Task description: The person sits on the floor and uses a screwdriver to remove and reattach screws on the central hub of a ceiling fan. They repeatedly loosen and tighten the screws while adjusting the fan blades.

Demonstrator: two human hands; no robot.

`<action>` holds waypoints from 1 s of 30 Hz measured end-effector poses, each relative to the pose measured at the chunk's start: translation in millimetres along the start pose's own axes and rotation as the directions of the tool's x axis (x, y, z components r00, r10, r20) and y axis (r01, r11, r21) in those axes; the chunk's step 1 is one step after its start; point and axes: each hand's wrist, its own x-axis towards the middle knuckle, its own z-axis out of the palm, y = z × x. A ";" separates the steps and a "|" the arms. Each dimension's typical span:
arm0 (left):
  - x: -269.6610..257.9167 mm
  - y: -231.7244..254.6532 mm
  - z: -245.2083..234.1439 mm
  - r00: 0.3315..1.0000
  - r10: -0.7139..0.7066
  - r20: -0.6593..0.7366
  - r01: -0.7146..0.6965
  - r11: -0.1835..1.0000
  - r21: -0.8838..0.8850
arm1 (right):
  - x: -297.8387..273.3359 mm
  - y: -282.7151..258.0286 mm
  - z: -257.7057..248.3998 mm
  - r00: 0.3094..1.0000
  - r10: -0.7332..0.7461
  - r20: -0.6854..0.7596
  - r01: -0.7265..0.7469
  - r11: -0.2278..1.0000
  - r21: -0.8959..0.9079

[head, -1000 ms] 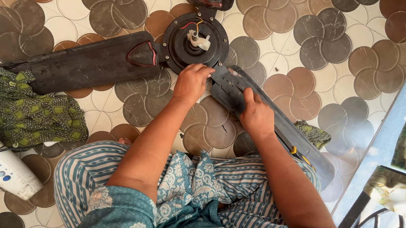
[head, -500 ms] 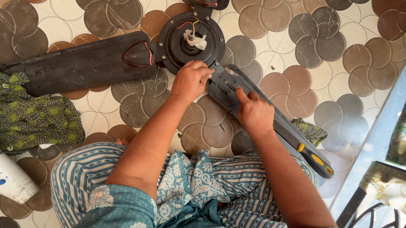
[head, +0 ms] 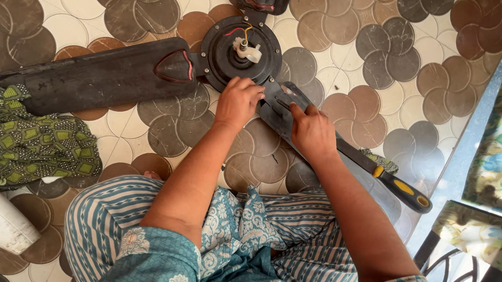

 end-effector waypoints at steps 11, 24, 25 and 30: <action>-3.3 0.2 7.1 0.991 0.108 -0.075 -0.096 0.984 0.153 | 33.6 -21.6 -12.5 0.995 0.022 0.095 -0.022 1.000 -0.002; -4.3 -7.2 6.9 0.997 0.000 -0.081 0.002 1.000 0.021 | 42.7 -23.4 -23.6 0.978 0.059 0.198 -0.057 0.998 -0.020; -3.4 -6.7 5.7 0.998 -0.005 -0.066 0.007 1.000 0.024 | 42.5 -23.9 -23.4 0.978 0.062 0.200 -0.058 0.998 -0.024; -1.7 -4.7 -0.6 0.999 -0.039 0.006 0.039 0.999 -0.005 | 37.8 -24.1 -18.4 0.975 0.057 0.216 -0.047 0.998 -0.049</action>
